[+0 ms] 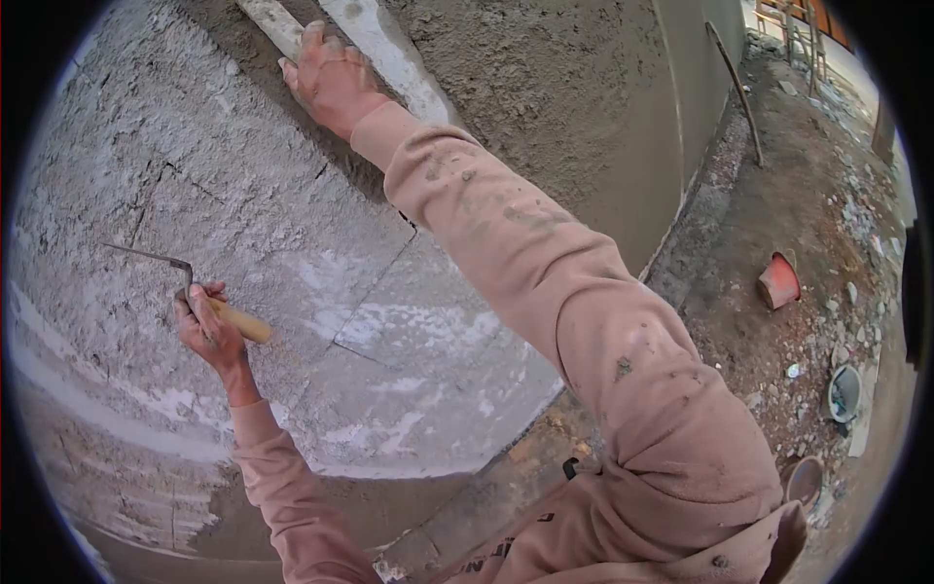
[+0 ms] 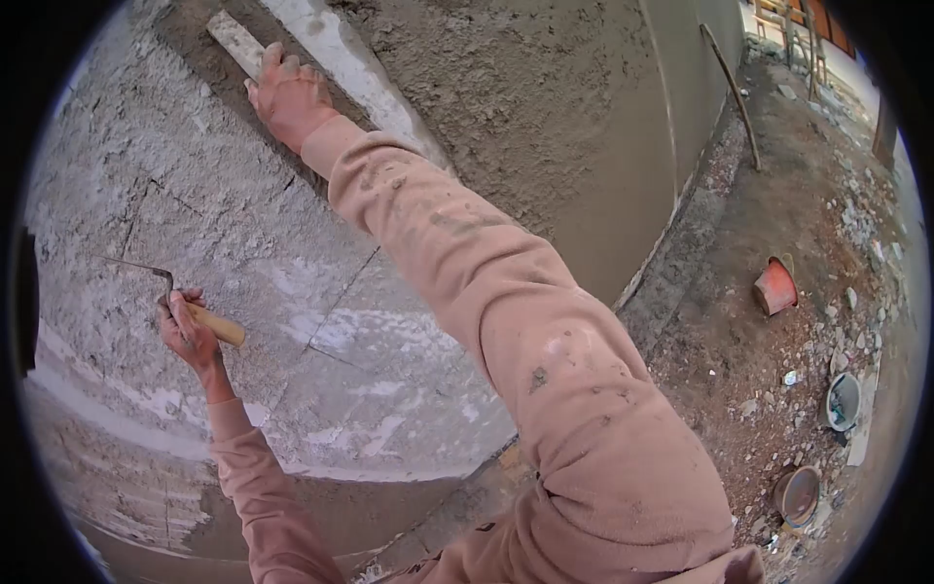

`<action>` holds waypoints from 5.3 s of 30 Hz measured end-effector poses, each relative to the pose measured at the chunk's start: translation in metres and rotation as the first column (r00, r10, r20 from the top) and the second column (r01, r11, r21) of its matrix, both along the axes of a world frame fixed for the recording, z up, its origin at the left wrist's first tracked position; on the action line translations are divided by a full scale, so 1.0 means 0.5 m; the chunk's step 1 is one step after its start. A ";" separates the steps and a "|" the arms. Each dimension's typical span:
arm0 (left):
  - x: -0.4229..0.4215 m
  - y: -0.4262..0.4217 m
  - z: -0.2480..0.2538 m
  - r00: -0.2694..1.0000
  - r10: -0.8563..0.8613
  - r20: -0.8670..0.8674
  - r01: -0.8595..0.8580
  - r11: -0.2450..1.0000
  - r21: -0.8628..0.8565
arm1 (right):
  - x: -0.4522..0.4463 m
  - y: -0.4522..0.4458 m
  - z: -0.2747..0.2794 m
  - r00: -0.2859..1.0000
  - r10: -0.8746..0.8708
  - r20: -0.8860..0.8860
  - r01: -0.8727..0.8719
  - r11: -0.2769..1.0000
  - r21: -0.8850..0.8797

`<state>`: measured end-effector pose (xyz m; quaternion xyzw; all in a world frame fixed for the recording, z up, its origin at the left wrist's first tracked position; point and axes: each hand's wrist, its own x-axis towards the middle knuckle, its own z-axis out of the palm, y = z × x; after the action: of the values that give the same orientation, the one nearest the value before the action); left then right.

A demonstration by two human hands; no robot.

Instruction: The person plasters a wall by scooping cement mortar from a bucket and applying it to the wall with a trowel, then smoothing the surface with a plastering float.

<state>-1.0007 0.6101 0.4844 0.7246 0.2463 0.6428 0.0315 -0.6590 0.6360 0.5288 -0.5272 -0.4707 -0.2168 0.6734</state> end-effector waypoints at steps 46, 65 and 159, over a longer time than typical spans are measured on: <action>-0.024 0.175 0.090 0.957 -0.079 0.279 -0.042 0.914 0.403 | 0.165 0.001 -0.167 0.967 0.162 -0.199 -0.172 0.985 -0.034; -0.047 0.190 0.093 0.944 -0.185 0.275 0.071 0.923 0.378 | 0.227 0.012 -0.170 0.955 0.125 -0.267 -0.125 0.992 0.020; -0.060 0.199 0.119 0.972 0.022 0.235 -0.133 0.873 0.470 | 0.345 0.037 -0.761 0.502 0.029 -0.865 -0.114 0.993 -0.033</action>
<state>-1.0308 0.7093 0.5437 0.6225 0.1022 0.7615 -0.1486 -0.4867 0.6544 0.1481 -0.5734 -0.1033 0.1224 0.8035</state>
